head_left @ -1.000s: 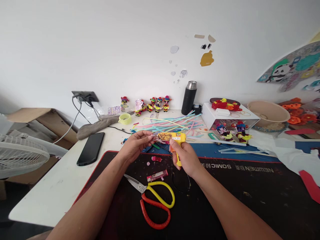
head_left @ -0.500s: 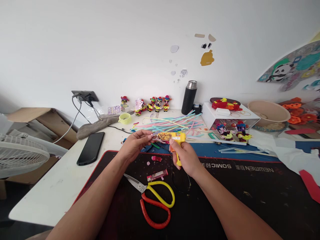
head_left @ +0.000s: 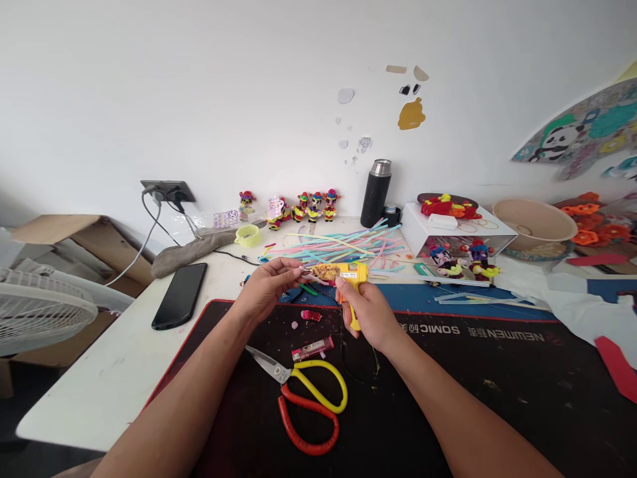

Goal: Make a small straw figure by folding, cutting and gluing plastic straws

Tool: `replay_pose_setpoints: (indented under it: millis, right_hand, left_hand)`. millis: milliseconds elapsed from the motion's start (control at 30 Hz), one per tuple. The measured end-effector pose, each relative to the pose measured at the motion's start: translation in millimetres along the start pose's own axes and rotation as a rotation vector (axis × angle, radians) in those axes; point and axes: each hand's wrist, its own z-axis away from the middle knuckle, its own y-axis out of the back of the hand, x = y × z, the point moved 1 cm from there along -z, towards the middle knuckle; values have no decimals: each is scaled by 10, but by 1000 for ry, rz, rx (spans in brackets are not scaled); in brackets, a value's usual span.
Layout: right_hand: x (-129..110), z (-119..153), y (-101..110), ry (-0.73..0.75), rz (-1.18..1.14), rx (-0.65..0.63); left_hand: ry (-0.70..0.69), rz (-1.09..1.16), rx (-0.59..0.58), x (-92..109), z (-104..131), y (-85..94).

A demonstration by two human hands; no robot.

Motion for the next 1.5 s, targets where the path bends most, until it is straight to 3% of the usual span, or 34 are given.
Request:
replay_pose_setpoints:
  millis: [1500]
  right_hand:
    - [-5,-1,0,-24,28,15]
  left_hand:
    - [-76,-151,27,11,3,-4]
